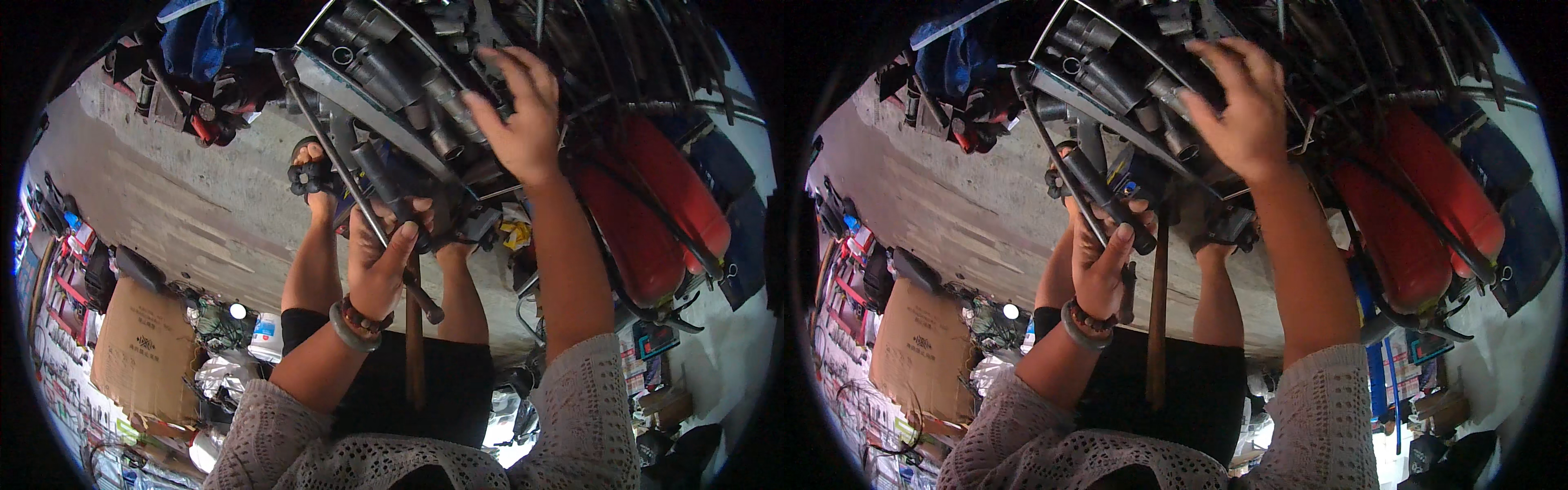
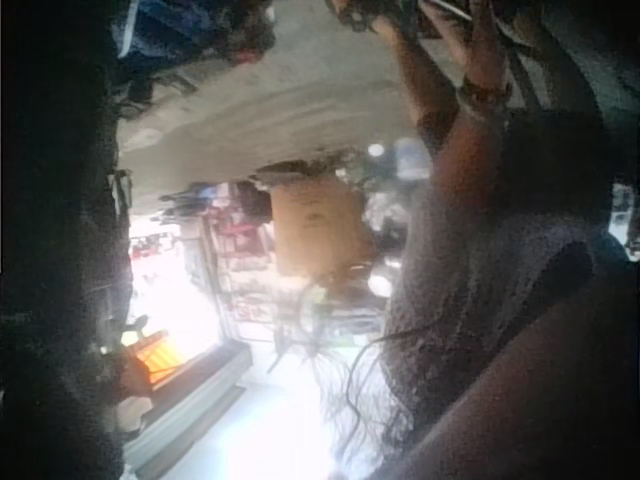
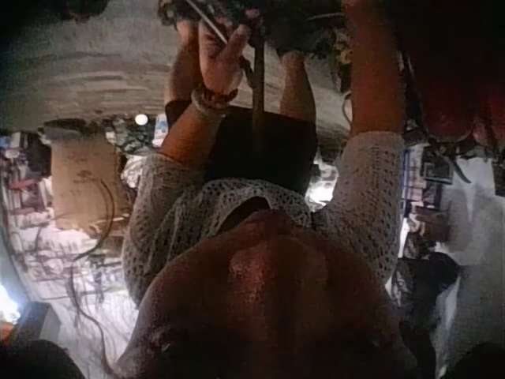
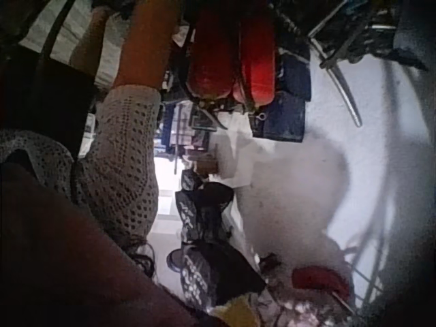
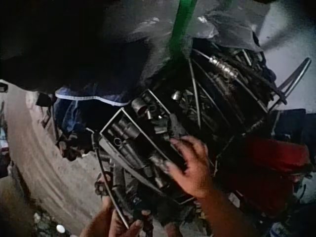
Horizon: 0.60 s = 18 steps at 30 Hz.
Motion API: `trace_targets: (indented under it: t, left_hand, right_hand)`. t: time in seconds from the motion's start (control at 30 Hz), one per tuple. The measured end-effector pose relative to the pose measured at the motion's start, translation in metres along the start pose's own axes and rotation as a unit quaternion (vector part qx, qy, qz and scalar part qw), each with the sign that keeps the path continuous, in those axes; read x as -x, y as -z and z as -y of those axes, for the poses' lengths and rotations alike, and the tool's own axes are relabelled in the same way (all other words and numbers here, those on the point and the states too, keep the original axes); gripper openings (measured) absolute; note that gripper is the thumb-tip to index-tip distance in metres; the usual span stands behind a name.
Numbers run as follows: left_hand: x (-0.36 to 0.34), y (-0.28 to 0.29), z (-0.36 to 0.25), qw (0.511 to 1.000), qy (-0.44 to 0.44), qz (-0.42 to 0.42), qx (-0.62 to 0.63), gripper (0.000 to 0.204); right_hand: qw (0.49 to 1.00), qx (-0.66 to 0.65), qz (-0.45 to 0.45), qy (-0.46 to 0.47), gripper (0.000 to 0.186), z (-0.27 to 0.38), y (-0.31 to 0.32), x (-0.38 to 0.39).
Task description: The person retrieves a socket wrench and a box of parts from a tool bag, then uses a cordless impact wrench to tighten bolts on the rear wheel of a pink scooter. The person repeatedly switches between manual and powered tools while working in a cluttered workshop.
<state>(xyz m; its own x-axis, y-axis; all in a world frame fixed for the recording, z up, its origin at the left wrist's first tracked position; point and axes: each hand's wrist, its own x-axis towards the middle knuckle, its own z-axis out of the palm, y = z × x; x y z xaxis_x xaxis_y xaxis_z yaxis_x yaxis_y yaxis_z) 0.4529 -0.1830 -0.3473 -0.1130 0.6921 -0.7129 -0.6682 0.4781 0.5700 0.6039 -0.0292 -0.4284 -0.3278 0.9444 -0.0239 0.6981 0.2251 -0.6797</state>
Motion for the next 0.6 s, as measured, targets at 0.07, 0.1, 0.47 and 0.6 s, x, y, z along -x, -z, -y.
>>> trace_targets:
  t: [0.07, 0.1, 0.47, 0.6]
  left_hand:
    - [0.001, -0.002, -0.002, 1.0, -0.005, -0.006, -0.003, 0.025]
    - [0.001, -0.001, -0.002, 1.0, 0.001, -0.008, -0.012, 0.024]
    - [0.005, 0.003, 0.0, 0.999, -0.011, -0.028, 0.012, 0.021]
    - [0.004, 0.003, -0.003, 1.0, 0.001, -0.028, 0.006, 0.023]
  right_hand:
    - [0.998, 0.03, 0.042, 0.02, 0.048, 0.017, -0.015, -0.001]
    - [0.997, 0.056, 0.041, 0.027, 0.05, 0.027, -0.024, -0.003]
    - [0.998, -0.005, -0.06, -0.001, 0.036, 0.005, -0.031, 0.004]
    - [0.995, -0.007, -0.072, -0.062, 0.038, -0.014, -0.02, 0.007]
